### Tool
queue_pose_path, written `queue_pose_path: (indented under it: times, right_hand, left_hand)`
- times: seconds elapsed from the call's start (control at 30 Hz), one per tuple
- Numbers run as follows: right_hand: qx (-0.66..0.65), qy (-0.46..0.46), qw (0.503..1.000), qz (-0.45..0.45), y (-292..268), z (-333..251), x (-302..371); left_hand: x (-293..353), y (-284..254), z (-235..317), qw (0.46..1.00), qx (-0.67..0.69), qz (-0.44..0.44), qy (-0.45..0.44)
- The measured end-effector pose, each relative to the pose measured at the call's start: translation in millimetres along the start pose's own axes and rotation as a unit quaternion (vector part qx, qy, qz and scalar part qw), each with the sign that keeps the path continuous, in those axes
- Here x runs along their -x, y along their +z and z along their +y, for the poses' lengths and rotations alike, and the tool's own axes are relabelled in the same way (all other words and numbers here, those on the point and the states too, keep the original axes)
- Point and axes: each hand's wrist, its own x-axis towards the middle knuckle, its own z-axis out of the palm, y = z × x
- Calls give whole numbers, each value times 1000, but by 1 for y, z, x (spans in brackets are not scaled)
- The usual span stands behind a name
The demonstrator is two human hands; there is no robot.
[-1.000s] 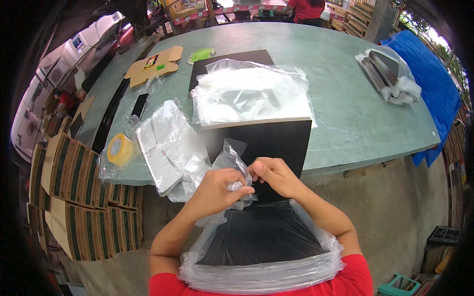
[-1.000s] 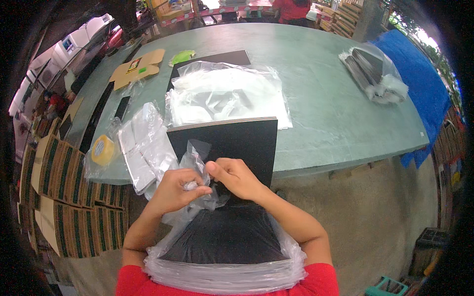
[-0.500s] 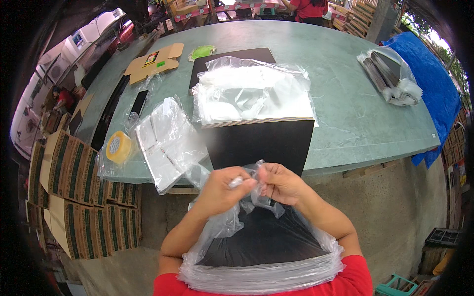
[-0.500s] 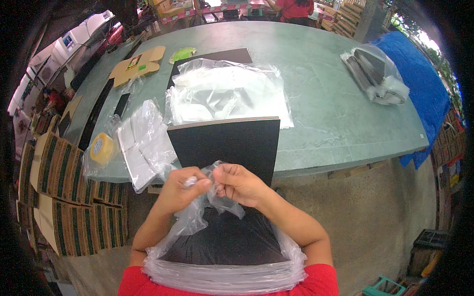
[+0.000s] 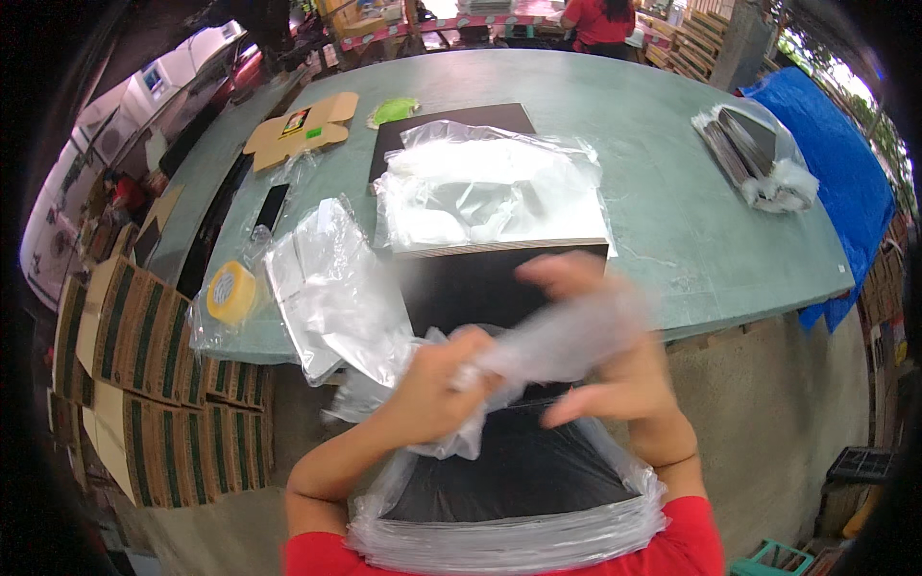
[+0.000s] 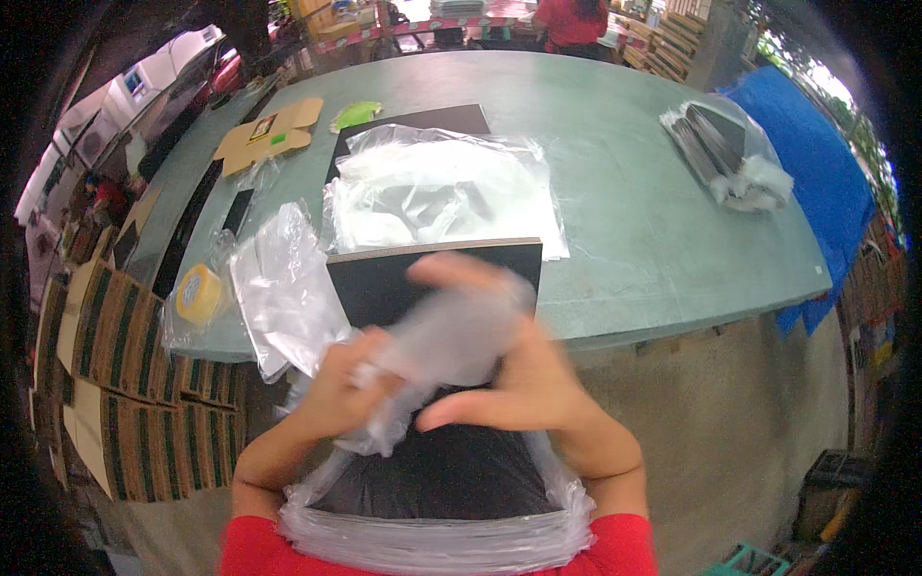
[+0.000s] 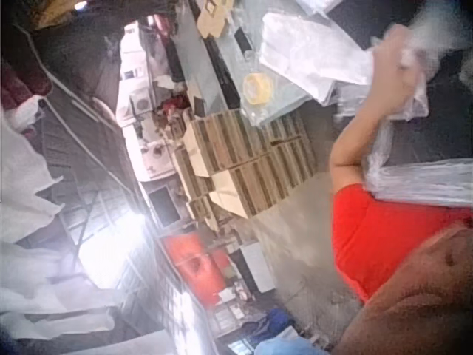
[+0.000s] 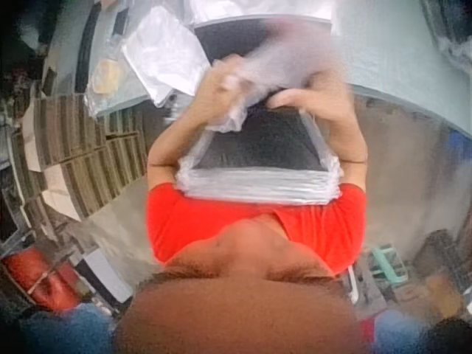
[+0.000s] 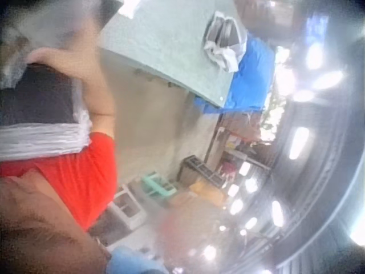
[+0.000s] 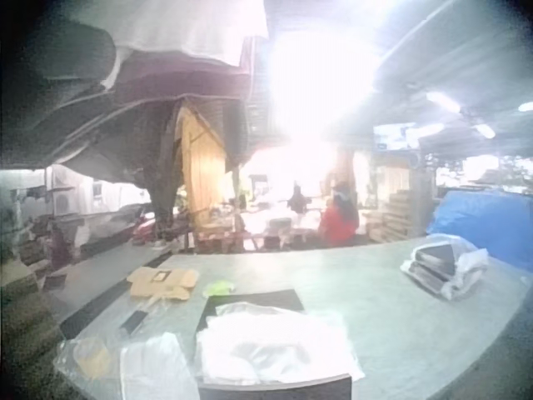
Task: The person wraps individual black panels in plastic sheets and places them onto a stack.
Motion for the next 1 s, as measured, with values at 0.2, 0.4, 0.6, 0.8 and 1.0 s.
queue_pose_path:
  times: [0.2,0.4,0.6,0.8,1.0]
  right_hand:
    - [-373,272,881,-105,-7,51,2]
    - [-128,153,847,-493,-15,67,9]
    - [237,215,640,-699,-5,44,0]
    - [648,108,518,-547,-28,53,21]
    - [743,-8,605,-287,-39,79,45]
  left_hand:
    - [-16,-13,-20,974,221,-15,-43]
    - [-12,-42,-17,949,111,-296,11]
    - [-6,-49,9,928,173,-314,98]
    - [15,-26,-44,819,-490,-285,-86]
    - [43,3,-47,803,-498,-265,195]
